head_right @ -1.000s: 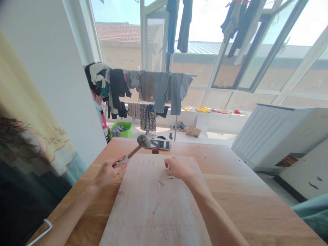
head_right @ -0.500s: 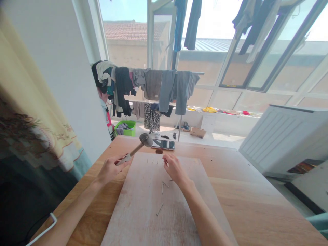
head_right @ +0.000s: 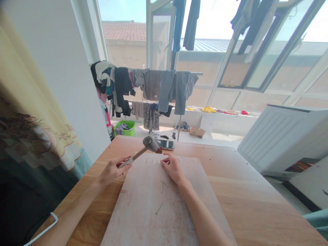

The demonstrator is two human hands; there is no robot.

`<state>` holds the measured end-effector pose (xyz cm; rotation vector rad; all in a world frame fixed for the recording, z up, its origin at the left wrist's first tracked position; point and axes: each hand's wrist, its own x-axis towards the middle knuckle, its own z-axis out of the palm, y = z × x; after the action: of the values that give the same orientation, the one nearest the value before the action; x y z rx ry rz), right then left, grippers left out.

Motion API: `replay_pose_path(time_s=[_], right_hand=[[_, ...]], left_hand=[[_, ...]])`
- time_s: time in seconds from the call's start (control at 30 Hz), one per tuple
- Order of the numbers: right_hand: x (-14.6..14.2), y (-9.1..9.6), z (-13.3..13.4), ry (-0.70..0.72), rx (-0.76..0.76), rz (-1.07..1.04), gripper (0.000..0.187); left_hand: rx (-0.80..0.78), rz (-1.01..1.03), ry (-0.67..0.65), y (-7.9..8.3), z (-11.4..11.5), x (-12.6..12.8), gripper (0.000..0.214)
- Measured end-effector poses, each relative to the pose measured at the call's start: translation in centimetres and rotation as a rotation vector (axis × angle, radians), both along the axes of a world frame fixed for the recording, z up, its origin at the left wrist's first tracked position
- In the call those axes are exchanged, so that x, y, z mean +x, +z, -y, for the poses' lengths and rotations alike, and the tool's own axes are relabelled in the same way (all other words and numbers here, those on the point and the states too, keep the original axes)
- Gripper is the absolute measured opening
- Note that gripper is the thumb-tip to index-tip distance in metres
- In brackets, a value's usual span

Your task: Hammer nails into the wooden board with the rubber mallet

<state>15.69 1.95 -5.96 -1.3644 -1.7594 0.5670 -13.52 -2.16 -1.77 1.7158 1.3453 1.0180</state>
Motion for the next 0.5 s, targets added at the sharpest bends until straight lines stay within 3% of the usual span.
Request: replay_pose_path(time_s=[0.27, 0.5], right_hand=[[0.1, -0.7, -0.2, 0.001, 0.022, -0.043, 0.048], [0.1, -0.5, -0.2, -0.002, 0.046, -0.026, 0.039]], left_hand=[[0.077, -0.131, -0.088, -0.6, 0.6, 1.0, 0.046], [0.093, -0.142, -0.082, 0.1, 1.1, 2.5, 0.044]])
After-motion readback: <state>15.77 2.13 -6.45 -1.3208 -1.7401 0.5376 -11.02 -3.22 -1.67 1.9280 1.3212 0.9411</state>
